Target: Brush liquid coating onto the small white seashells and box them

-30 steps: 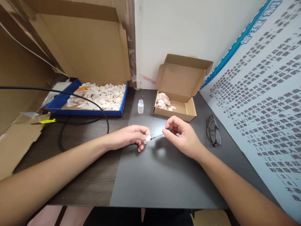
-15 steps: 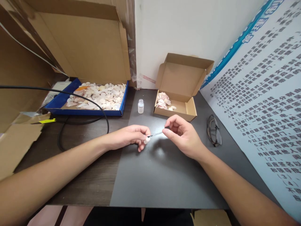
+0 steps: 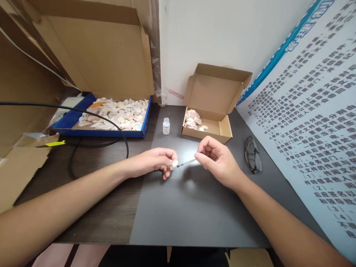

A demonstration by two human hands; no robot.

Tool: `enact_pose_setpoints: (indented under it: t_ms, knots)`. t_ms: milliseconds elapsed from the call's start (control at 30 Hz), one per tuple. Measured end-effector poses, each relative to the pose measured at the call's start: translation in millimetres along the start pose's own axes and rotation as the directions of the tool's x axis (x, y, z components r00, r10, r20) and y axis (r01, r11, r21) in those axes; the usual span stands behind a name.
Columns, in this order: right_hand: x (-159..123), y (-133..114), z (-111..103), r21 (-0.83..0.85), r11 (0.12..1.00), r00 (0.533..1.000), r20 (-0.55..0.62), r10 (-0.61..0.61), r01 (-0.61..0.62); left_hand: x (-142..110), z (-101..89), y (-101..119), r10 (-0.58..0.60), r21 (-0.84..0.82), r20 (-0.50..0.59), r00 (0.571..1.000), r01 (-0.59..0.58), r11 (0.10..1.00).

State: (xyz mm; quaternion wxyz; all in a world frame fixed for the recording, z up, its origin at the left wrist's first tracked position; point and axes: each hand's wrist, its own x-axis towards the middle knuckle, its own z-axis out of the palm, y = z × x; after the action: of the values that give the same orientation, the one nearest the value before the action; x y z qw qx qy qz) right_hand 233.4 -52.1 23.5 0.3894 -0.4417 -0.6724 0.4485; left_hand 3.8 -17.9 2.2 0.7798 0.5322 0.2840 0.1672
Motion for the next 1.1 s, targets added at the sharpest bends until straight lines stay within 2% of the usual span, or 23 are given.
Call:
enact_pose_setpoints:
  t_ms: [67, 200, 367, 500, 633, 767, 900, 1033, 1100]
  knots:
    - [-0.1, -0.1, 0.1, 0.018, 1.0, 1.0, -0.006, 0.001, -0.001, -0.1, 0.4, 0.2, -0.003, -0.005, -0.004, 1.0, 0.003, 1.0]
    - [0.3, 0.6, 0.6, -0.097, 0.995, 0.999, -0.037, 0.002, -0.006, -0.4, 0.7, 1.0, -0.01, -0.014, -0.007, 1.0, 0.01, 1.0]
    - [0.6, 0.5, 0.7, -0.008, 1.0, 1.0, -0.005, -0.014, 0.014, -0.5, 0.3, 2.2, -0.013, -0.036, -0.003, 1.0, 0.013, 0.999]
    - [0.0, 0.4, 0.8, -0.118, 0.993, 0.999, -0.042, -0.018, 0.013, -0.4, 0.5, 2.3, -0.014, -0.036, -0.006, 1.0, 0.014, 0.999]
    - [-0.2, 0.0, 0.7, -0.006, 1.0, 1.0, -0.006, -0.022, 0.022, -0.6, 1.2, 1.8, -0.013, -0.056, -0.012, 1.0, 0.013, 0.998]
    - [0.0, -0.5, 0.5, -0.067, 0.997, 1.0, -0.01, -0.023, 0.022, -0.8, 1.1, 1.7, -0.013, -0.048, -0.007, 1.0, 0.013, 0.999]
    - [0.3, -0.2, 0.5, 0.009, 1.0, 1.0, 0.002, -0.03, 0.03, -0.5, 0.7, 1.9, -0.014, -0.058, -0.01, 1.0, 0.013, 0.998]
    - [-0.2, -0.1, 1.0, -0.082, 0.996, 0.999, 0.001, -0.035, 0.035, -0.2, 0.5, 1.7, -0.015, -0.05, -0.009, 1.0, 0.015, 0.999]
    - [-0.8, -0.5, 1.1, -0.049, 0.998, 0.999, 0.017, -0.043, 0.044, -0.1, 0.3, 1.5, -0.014, -0.05, -0.013, 1.0, 0.014, 0.999]
